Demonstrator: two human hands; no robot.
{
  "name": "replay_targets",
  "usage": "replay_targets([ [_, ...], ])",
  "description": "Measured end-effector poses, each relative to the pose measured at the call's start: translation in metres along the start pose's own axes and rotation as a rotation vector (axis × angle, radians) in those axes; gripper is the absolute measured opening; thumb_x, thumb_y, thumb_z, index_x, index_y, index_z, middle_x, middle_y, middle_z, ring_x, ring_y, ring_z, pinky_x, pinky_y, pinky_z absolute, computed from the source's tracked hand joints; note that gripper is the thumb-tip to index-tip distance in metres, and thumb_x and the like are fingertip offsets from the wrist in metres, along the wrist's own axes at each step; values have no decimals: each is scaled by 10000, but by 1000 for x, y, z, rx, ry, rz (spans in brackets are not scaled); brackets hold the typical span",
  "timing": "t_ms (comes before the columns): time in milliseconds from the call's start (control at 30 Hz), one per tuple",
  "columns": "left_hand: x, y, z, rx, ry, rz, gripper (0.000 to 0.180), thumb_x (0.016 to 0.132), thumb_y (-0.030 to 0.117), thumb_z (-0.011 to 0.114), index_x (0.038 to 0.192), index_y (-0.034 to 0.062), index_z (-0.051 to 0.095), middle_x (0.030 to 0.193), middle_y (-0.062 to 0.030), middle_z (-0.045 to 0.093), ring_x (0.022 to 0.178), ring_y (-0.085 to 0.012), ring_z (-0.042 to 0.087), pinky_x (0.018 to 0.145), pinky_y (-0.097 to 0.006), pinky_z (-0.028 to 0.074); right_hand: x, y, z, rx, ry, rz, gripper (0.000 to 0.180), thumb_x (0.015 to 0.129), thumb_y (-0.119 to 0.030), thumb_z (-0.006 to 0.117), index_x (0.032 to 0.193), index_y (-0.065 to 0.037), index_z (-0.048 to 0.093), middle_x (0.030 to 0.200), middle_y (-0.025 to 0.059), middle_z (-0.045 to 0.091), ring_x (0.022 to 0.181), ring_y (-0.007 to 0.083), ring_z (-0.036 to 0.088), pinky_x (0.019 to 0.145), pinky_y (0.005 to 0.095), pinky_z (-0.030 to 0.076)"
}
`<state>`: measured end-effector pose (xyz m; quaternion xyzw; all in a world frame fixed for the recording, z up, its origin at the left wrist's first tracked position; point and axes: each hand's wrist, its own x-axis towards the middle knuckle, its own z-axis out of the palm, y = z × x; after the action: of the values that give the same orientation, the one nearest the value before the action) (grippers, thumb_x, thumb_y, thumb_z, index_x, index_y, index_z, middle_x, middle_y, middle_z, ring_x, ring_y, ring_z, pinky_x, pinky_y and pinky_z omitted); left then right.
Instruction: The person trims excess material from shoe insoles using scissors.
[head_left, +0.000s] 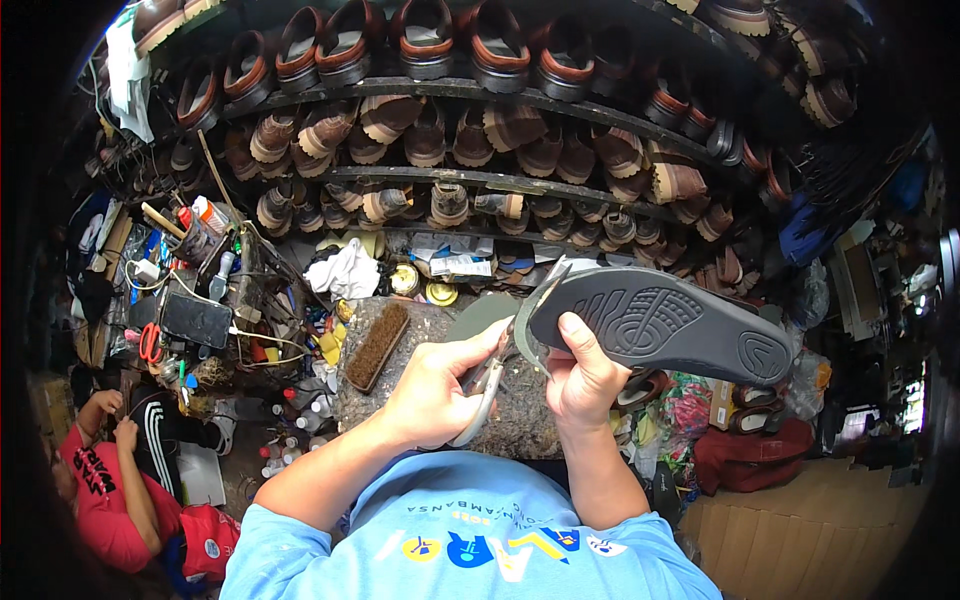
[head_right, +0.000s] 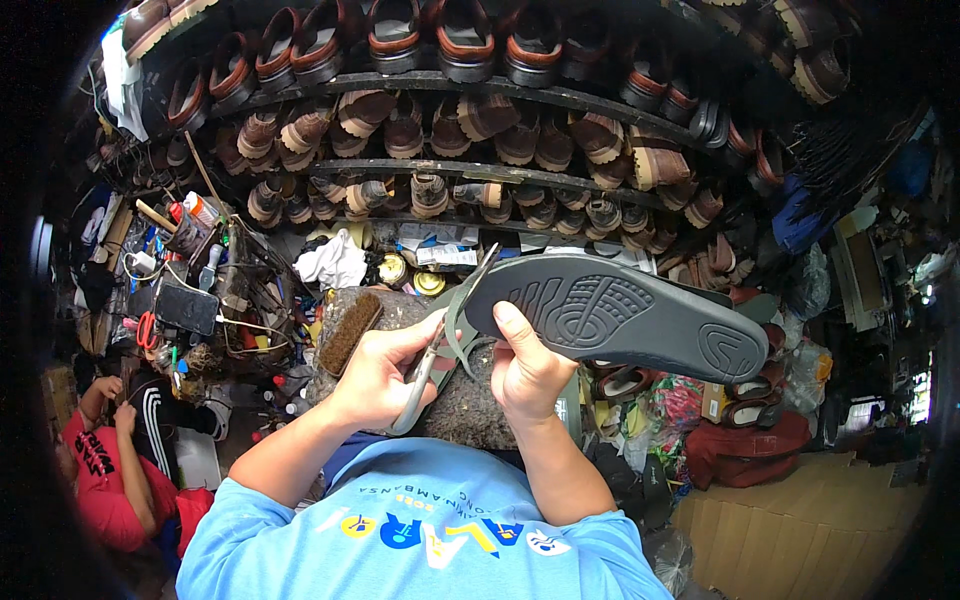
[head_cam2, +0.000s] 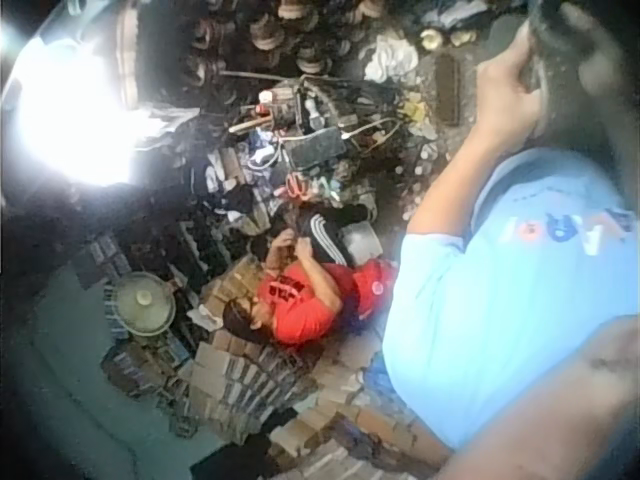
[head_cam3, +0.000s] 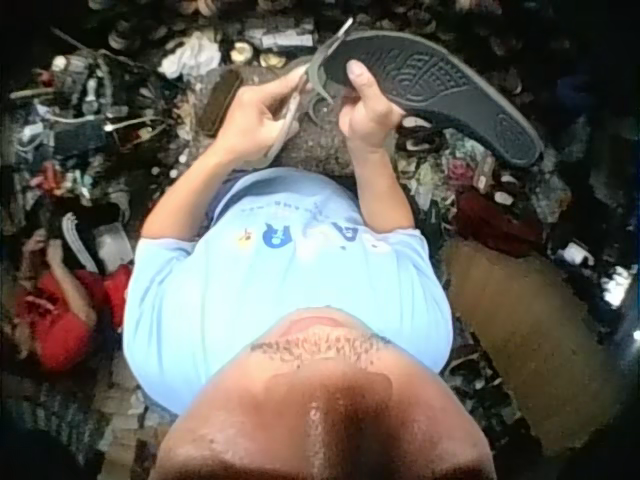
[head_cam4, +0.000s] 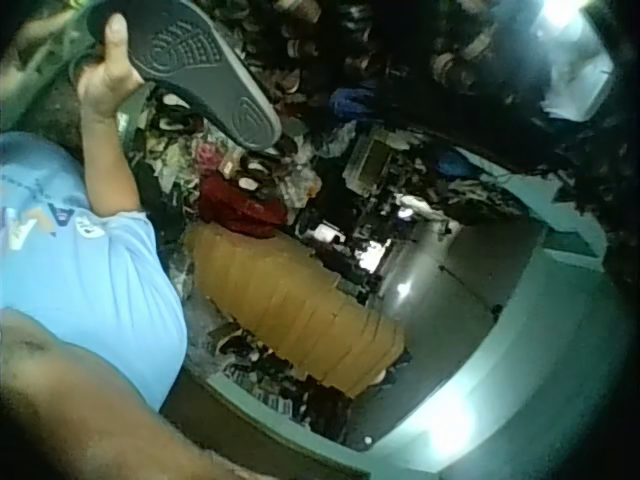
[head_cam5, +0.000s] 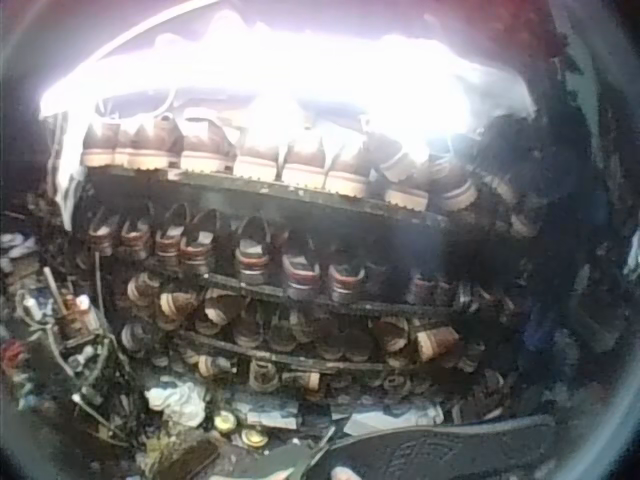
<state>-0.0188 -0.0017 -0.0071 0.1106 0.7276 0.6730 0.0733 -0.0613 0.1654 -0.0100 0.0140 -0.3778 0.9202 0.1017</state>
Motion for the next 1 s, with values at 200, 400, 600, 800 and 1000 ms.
replay_targets([
  [200, 3, 5, -9, 87, -60, 13, 755, 714, -31, 603, 1454, 49, 477, 1293, -77, 633, 1073, -89, 574, 972, -270, 459, 1, -2, -3, -63, -12, 14, 479, 790, 146, 662, 1216, -38, 548, 1092, 91, 634, 980, 211, 645, 898, 339, 549],
  [400, 3, 10, -10, -4, -68, -39, 731, 707, -32, 600, 1428, 36, 505, 1262, -73, 652, 1078, -78, 571, 983, -279, 466, 1, -6, -8, -66, -54, 55, 483, 789, 150, 659, 1219, -38, 545, 1091, 89, 633, 987, 213, 645, 903, 342, 550],
  [600, 2, 6, -15, 139, -51, 89, 683, 740, 21, 638, 1412, 61, 520, 1111, -110, 716, 887, -66, 592, 810, -244, 496, 1, -1, -13, -91, -30, -2, 445, 773, 133, 664, 1186, -3, 570, 1056, 106, 661, 923, 215, 683, 843, 332, 591],
  [800, 6, 27, -24, 201, -119, -82, 720, 685, 47, 648, 1395, 39, 533, 1142, -134, 708, 1029, -87, 624, 931, -250, 471, -1, -9, -14, -89, -101, 57, 474, 775, 165, 666, 1192, -39, 566, 1078, 84, 640, 963, 201, 653, 881, 328, 560],
  [1000, 6, 25, -29, 231, -151, -41, 683, 711, 40, 650, 1385, 36, 539, 1213, -140, 689, 1094, -99, 604, 973, -260, 443, -2, -12, -19, -130, -86, 117, 454, 771, 164, 668, 1172, -29, 576, 1069, 85, 645, 952, 195, 657, 872, 323, 561],
])
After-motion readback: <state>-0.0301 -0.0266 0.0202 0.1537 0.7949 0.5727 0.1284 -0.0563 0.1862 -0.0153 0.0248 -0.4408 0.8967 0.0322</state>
